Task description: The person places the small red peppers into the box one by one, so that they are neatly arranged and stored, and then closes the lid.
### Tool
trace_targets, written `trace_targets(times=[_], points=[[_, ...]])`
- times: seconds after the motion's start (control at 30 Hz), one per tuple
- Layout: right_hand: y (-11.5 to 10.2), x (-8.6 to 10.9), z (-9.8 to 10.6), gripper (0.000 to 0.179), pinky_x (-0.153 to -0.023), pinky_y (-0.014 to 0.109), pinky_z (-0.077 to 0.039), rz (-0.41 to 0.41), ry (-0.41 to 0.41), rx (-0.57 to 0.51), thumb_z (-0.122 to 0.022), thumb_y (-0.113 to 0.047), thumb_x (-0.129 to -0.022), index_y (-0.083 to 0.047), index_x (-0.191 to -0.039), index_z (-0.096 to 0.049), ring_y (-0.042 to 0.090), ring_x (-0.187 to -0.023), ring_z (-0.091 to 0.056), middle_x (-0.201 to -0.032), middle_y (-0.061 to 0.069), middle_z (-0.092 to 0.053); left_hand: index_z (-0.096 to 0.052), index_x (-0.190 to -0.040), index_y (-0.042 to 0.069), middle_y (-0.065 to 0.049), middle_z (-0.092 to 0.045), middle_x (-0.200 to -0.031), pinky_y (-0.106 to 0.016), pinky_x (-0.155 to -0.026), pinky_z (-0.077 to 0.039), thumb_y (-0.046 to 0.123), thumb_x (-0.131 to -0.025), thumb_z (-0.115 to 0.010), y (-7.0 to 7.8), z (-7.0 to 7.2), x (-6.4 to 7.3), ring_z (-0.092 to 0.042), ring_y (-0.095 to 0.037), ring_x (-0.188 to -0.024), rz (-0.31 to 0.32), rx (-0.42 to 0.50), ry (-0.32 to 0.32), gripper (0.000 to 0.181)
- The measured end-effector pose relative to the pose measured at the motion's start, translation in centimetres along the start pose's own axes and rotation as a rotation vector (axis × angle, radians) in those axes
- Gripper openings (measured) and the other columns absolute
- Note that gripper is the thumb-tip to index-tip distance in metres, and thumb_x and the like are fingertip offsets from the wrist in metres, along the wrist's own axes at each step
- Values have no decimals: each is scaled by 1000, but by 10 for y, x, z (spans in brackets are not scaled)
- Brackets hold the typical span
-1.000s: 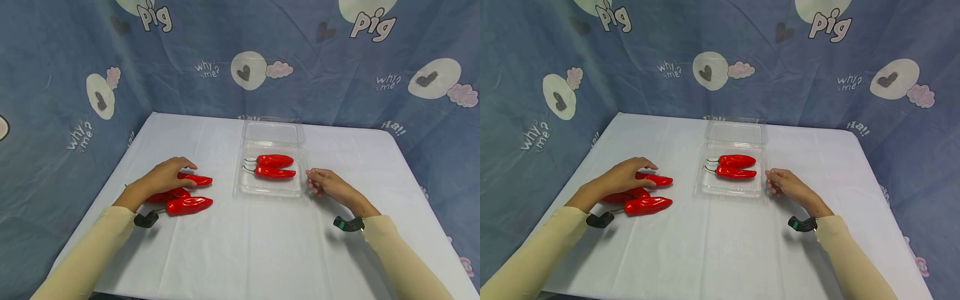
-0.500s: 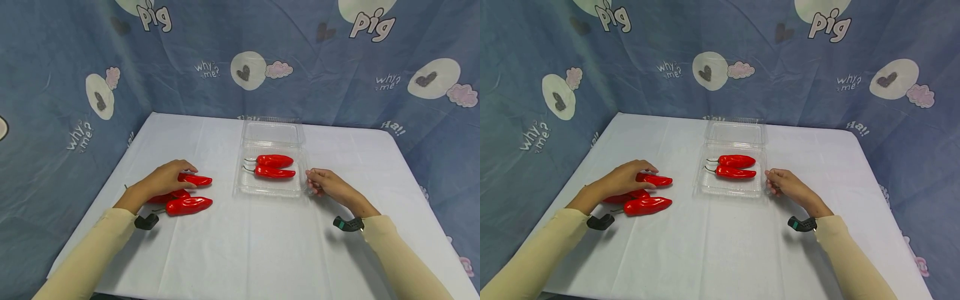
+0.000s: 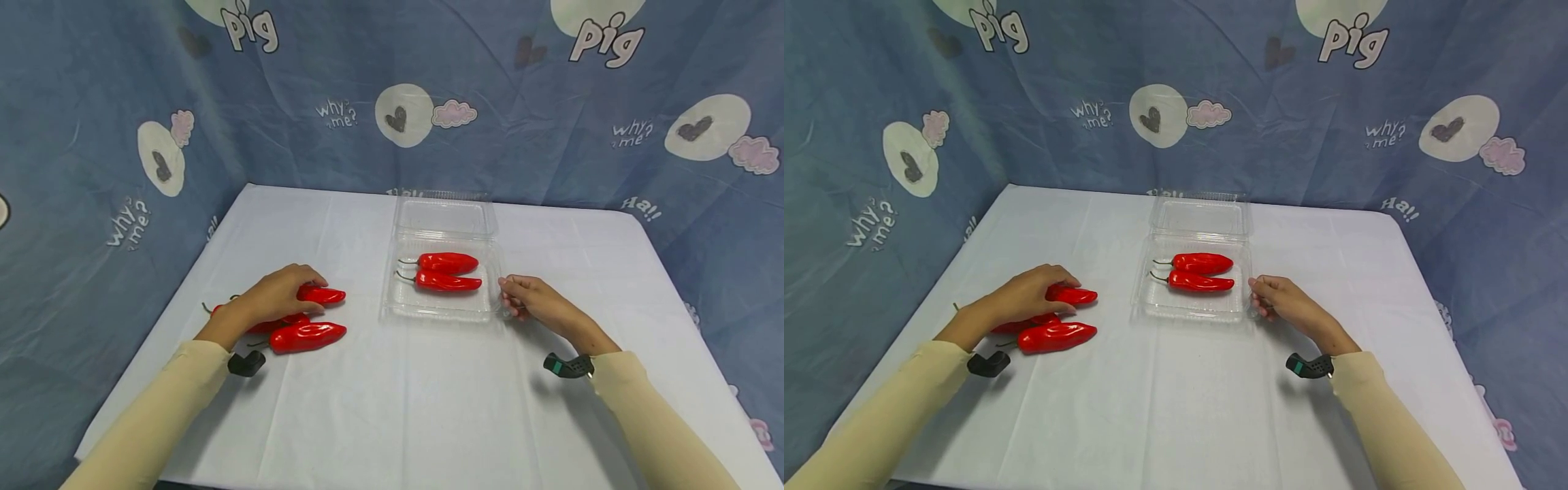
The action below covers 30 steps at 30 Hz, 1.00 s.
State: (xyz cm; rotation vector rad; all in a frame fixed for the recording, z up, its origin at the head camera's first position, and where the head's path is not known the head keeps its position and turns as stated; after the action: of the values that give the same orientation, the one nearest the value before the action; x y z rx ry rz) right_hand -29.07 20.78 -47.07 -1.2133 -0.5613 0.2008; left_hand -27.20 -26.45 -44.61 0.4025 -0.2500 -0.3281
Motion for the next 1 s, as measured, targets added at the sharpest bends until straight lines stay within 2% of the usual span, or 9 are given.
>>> trace_targets(times=[0.37, 0.6, 1.0], points=[[0, 1, 0, 37, -58, 27, -41, 6, -5, 0, -47, -35, -108, -3, -91, -51, 13, -67, -49, -75, 3, -50, -67, -129, 22, -1, -60, -125, -47, -92, -55, 34, -77, -88, 1, -5, -4, -55, -21, -113, -13, -62, -4, 58], [0, 1, 0, 37, -59, 27, -42, -16, 3, -1, -47, -36, -108, -3, -91, -52, 14, -67, -49, -76, 3, -51, -66, -131, 23, -2, -59, -127, -48, -91, -56, 34, -76, -89, 2, -6, -4, -54, -23, -115, 13, -65, -3, 60], [0, 1, 1, 39, -59, 28, -42, -9, -4, 11, -47, -37, -108, -2, -92, -51, 14, -67, -49, -77, 4, -51, -66, -130, 23, -1, -60, -125, -48, -91, -56, 34, -77, -88, 1, -6, -5, -54, -21, -113, 3, -67, 5, 58]])
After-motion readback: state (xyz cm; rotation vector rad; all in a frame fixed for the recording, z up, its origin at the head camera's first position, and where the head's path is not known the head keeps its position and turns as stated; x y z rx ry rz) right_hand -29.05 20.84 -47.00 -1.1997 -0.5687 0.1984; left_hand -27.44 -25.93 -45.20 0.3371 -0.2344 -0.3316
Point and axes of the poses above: each hand's wrist, its own x-axis away from the middle knuckle, its own z-axis out of the back of the hand, y = z × x, the point moved 4 cm from there along -x, towards the middle knuckle
